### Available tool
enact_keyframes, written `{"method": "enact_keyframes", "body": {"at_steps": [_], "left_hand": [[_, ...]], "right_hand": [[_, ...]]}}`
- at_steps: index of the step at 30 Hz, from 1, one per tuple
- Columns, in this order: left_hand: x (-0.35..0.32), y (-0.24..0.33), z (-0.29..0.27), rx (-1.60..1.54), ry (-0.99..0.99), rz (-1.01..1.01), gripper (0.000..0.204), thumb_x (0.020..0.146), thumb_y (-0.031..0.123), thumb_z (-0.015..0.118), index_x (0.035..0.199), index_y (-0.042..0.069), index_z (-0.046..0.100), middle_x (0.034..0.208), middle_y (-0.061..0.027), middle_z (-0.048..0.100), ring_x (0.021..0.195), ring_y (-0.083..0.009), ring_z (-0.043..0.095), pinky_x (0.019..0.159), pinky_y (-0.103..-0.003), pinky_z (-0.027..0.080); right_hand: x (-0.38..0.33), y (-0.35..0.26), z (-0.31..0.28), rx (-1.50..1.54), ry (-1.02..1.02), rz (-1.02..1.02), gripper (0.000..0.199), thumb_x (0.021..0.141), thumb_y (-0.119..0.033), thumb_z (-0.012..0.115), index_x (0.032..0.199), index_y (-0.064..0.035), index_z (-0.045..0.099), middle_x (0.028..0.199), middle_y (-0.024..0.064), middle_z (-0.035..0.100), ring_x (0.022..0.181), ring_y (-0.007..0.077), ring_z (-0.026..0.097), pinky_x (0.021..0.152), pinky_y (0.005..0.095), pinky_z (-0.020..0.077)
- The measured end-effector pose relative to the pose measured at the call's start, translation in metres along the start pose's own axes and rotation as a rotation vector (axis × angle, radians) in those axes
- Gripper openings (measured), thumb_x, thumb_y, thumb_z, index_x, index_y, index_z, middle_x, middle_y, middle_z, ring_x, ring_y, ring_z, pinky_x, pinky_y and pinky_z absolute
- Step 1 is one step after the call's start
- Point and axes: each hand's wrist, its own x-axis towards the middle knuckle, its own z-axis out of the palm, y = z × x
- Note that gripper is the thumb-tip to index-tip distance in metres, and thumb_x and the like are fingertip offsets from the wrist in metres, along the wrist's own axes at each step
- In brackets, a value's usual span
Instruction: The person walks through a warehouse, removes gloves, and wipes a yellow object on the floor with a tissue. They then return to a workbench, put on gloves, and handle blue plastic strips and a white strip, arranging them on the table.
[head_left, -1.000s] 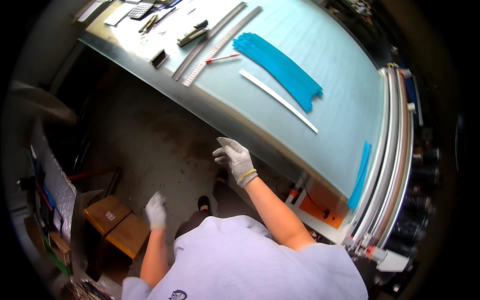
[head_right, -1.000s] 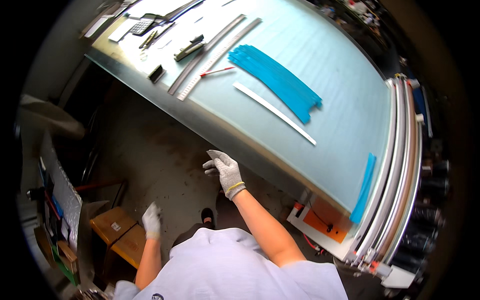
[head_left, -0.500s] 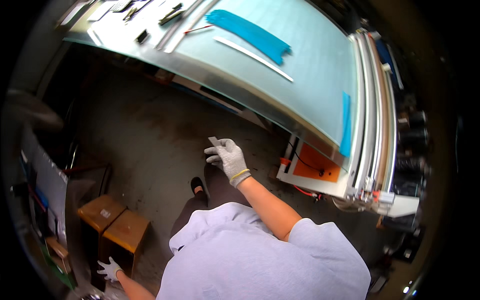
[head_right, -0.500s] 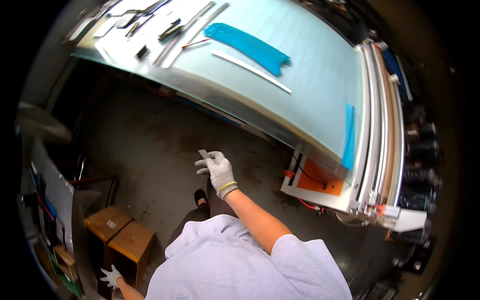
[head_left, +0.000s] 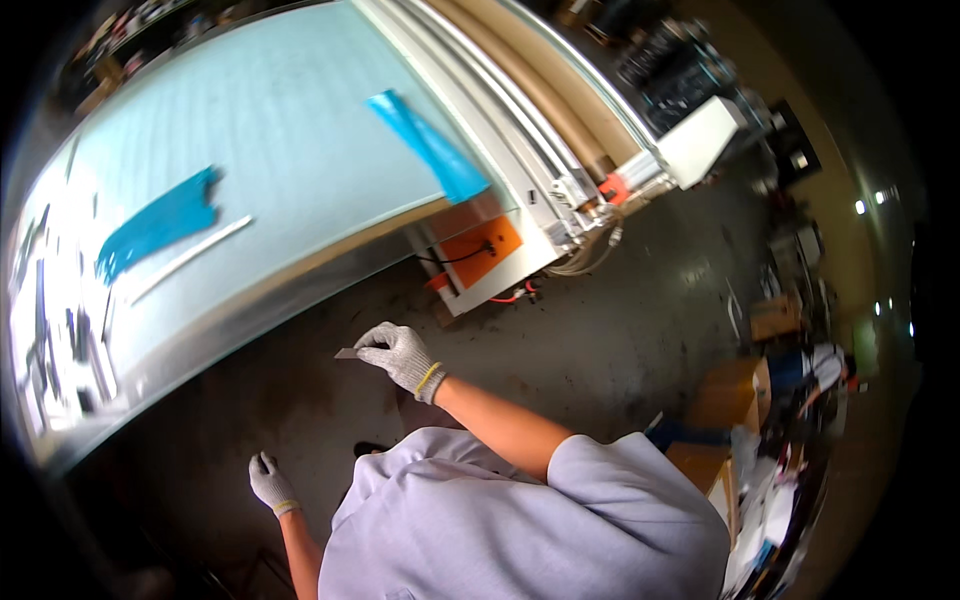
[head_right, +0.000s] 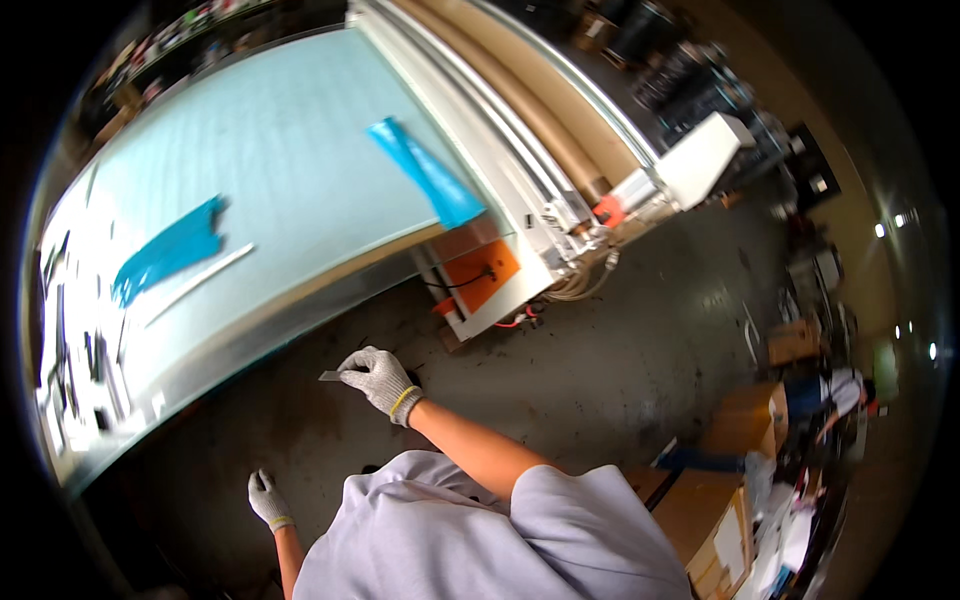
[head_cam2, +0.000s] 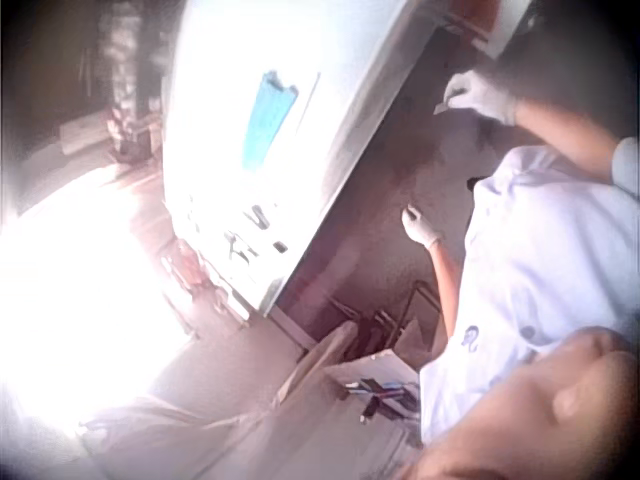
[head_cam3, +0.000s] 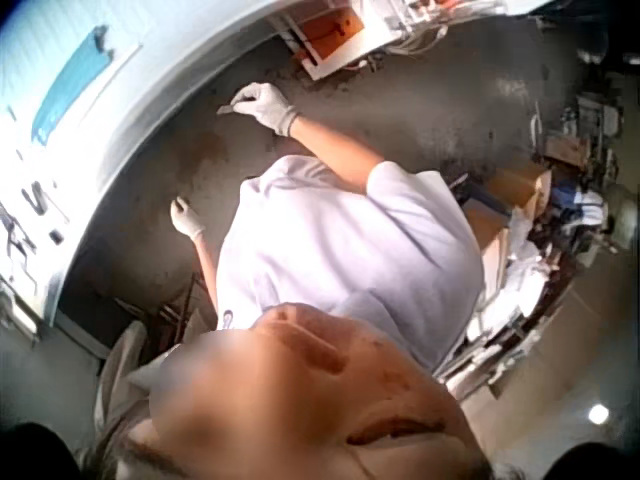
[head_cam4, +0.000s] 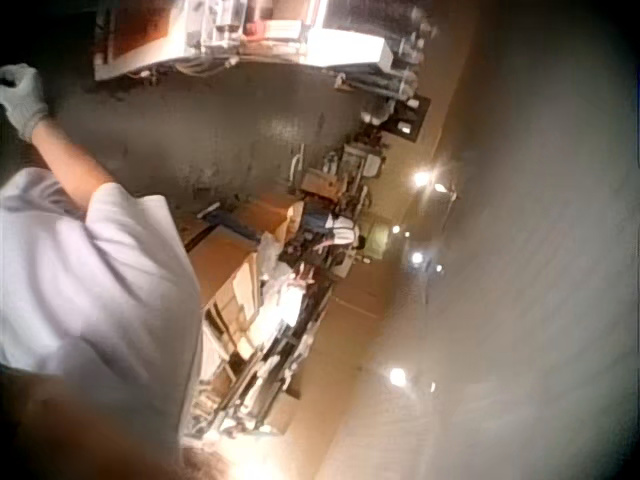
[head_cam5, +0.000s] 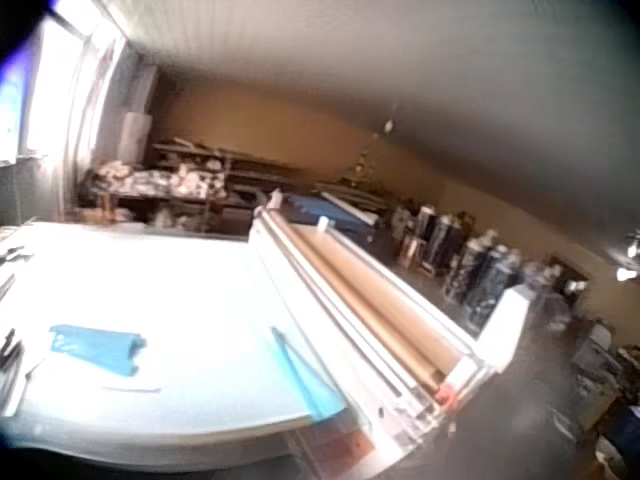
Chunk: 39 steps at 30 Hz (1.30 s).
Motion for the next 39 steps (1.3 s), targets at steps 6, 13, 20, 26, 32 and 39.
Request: {"method": "enact_keyframes", "body": {"at_steps": [6, 13, 20, 26, 32, 39], "left_hand": [[0.104, 0.186, 0.086, 0.000, 0.105, 0.406, 0.033, 0.099, 0.028, 0.060, 0.082, -0.001, 0.063, 0.079, -0.0199, 0.063, 0.070, -0.0380, 0.058, 0.065, -0.041, 0.048], [0.172, 0.255, 0.163, 0.323, 0.002, 0.318, 0.042, 0.099, 0.039, 0.056, 0.077, 0.003, 0.064, 0.080, -0.0206, 0.064, 0.072, -0.0400, 0.061, 0.064, -0.047, 0.047], [0.176, 0.268, 0.170, 0.454, 0.065, 0.279, 0.048, 0.098, 0.046, 0.055, 0.072, 0.007, 0.065, 0.073, -0.0172, 0.064, 0.070, -0.0360, 0.064, 0.062, -0.048, 0.048], [0.182, 0.268, 0.179, 0.466, 0.161, 0.295, 0.046, 0.097, 0.044, 0.057, 0.067, 0.009, 0.061, 0.071, -0.0142, 0.065, 0.066, -0.0359, 0.063, 0.059, -0.047, 0.049], [0.183, 0.273, 0.177, 0.448, 0.170, 0.394, 0.044, 0.095, 0.040, 0.060, 0.063, 0.009, 0.057, 0.067, -0.0132, 0.061, 0.063, -0.0356, 0.061, 0.056, -0.047, 0.047], [0.184, 0.276, 0.177, 0.416, 0.139, 0.424, 0.041, 0.093, 0.036, 0.064, 0.064, 0.008, 0.056, 0.067, -0.0131, 0.060, 0.065, -0.0352, 0.060, 0.058, -0.047, 0.047]], "right_hand": [[0.007, 0.016, -0.153, 0.085, 0.328, 0.142, 0.012, 0.085, -0.009, 0.072, 0.090, 0.0007, 0.076, 0.083, 0.0078, 0.072, 0.072, 0.0139, 0.066, 0.067, 0.0284, 0.0514], [0.028, 0.046, -0.258, 0.470, 0.704, 0.259, 0.008, 0.088, -0.004, 0.071, 0.096, -0.0023, 0.069, 0.079, 0.0030, 0.067, 0.065, 0.0100, 0.062, 0.063, 0.0243, 0.0520], [0.073, -0.011, -0.286, 0.530, 0.792, 0.186, 0.010, 0.088, -0.003, 0.070, 0.097, -0.0023, 0.067, 0.082, 0.0038, 0.067, 0.068, 0.0117, 0.064, 0.067, 0.0251, 0.0540], [0.102, 0.049, -0.269, 0.540, 0.706, 0.290, 0.011, 0.088, -0.006, 0.071, 0.098, -0.0035, 0.067, 0.083, 0.0035, 0.068, 0.066, 0.0114, 0.064, 0.065, 0.0251, 0.0548], [0.150, 0.089, -0.240, 0.636, 0.815, 0.354, 0.008, 0.089, -0.006, 0.070, 0.092, -0.0041, 0.062, 0.075, 0.0026, 0.063, 0.057, 0.0094, 0.058, 0.053, 0.0228, 0.0478], [0.252, 0.166, -0.291, -0.251, 1.321, -0.136, 0.012, 0.084, -0.002, 0.072, 0.084, -0.0023, 0.060, 0.070, 0.0031, 0.056, 0.059, 0.0157, 0.055, 0.056, 0.0316, 0.0466]]}}
